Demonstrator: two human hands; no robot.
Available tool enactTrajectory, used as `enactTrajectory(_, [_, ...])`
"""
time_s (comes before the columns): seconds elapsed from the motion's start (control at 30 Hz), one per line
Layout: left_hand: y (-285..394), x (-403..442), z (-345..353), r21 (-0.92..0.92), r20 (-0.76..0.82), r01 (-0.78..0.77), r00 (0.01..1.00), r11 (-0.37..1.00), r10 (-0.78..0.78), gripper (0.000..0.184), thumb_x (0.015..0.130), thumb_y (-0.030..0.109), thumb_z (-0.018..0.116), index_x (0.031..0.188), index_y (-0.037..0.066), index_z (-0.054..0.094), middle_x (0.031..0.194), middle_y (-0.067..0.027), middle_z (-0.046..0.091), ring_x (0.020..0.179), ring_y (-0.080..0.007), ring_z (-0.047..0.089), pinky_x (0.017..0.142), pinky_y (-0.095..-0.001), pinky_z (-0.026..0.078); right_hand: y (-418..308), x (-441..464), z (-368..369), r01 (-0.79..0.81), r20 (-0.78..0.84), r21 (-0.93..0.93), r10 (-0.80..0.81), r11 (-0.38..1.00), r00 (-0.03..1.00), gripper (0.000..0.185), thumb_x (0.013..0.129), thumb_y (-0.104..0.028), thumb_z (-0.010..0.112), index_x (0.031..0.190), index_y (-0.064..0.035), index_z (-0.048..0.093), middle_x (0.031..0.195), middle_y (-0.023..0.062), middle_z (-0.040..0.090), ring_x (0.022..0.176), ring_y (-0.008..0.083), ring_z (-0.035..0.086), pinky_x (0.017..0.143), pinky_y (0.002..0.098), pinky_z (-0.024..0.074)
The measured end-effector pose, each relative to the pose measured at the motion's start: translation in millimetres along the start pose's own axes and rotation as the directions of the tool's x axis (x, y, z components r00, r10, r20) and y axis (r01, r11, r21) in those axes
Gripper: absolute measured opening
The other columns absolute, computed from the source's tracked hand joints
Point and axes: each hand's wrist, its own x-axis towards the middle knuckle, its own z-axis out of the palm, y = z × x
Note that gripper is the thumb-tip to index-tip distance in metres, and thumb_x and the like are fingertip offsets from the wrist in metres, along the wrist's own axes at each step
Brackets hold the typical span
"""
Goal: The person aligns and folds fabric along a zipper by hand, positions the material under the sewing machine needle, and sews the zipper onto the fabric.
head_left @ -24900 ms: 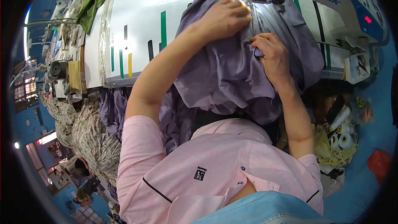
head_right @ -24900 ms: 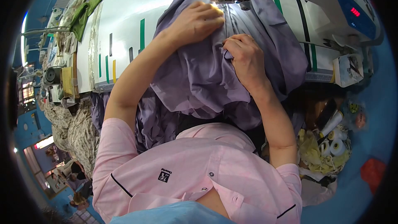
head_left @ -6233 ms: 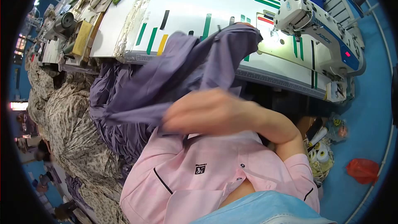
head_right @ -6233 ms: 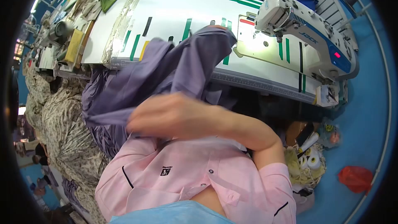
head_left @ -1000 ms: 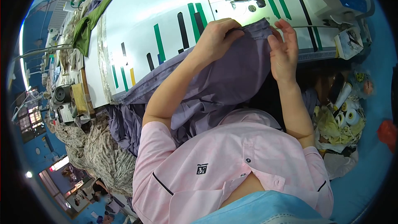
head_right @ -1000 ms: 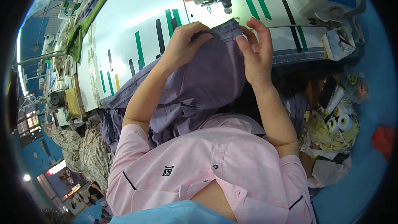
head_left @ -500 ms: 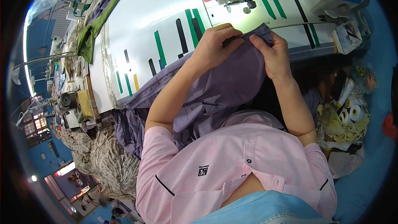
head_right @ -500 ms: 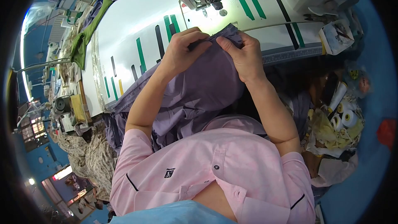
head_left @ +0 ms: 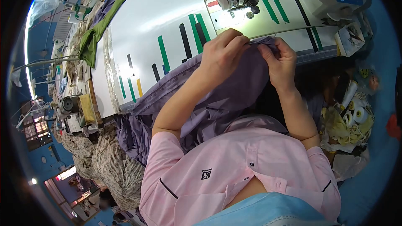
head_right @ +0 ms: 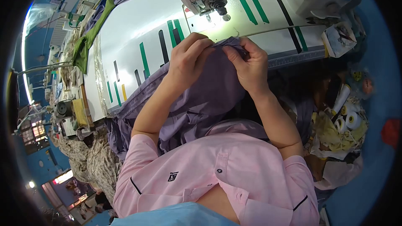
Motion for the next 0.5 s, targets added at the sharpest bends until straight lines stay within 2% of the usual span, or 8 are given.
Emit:
enactTrajectory(0.17, [8,1,7,-0.080,-0.081,0.016,0.996,0.997,-0.022,0.020,0.079,-0.003,0.071,0.098,0.002,0.065,0.083,-0.0094,0.063,0.068,-0.0254,0.064,0.058,-0.0339,0.050,-2,-3,4,0.130,-0.023,-0.171,-0.136,0.977,0.990,0.010,0.090,-0.005,0.072,0.098,0.0000,0.068,0.089,0.0004,0.068,0.082,0.0039,0.059,0.070,0.0210,0.0486])
enactTrajectory(0.27, [5,2,-1,-0.133,0.010,0.014,1.000,0.991,-0.013,0.022,0.078,-0.003,0.073,0.098,0.002,0.067,0.079,-0.0085,0.063,0.066,-0.0228,0.064,0.058,-0.0332,0.050,-5,-1,6,0.215,-0.017,-0.168,-0.221,0.962,0.975,0.012,0.088,-0.003,0.073,0.097,0.0009,0.067,0.092,0.0039,0.069,0.082,0.0074,0.061,0.070,0.0228,0.0502])
enactTrajectory(0.37, [1,5,-7,-0.222,0.025,0.003,1.000,0.975,0.002,0.021,0.077,-0.002,0.075,0.097,0.002,0.070,0.074,-0.0076,0.062,0.063,-0.0201,0.063,0.057,-0.0311,0.048,-10,-2,8,0.280,0.005,-0.208,-0.285,0.937,0.958,0.013,0.086,-0.003,0.074,0.095,0.0015,0.067,0.096,0.0077,0.069,0.082,0.0119,0.063,0.069,0.0251,0.0519])
enactTrajectory(0.5, [2,9,-18,-0.283,0.129,0.053,0.991,0.958,-0.016,0.020,0.077,-0.003,0.075,0.097,0.001,0.071,0.070,-0.0068,0.060,0.061,-0.0177,0.060,0.055,-0.0292,0.045,-10,-4,5,0.364,0.005,-0.307,-0.381,0.880,0.925,0.013,0.084,-0.002,0.076,0.091,0.0010,0.066,0.099,0.0093,0.069,0.081,0.0130,0.064,0.069,0.0255,0.0523])
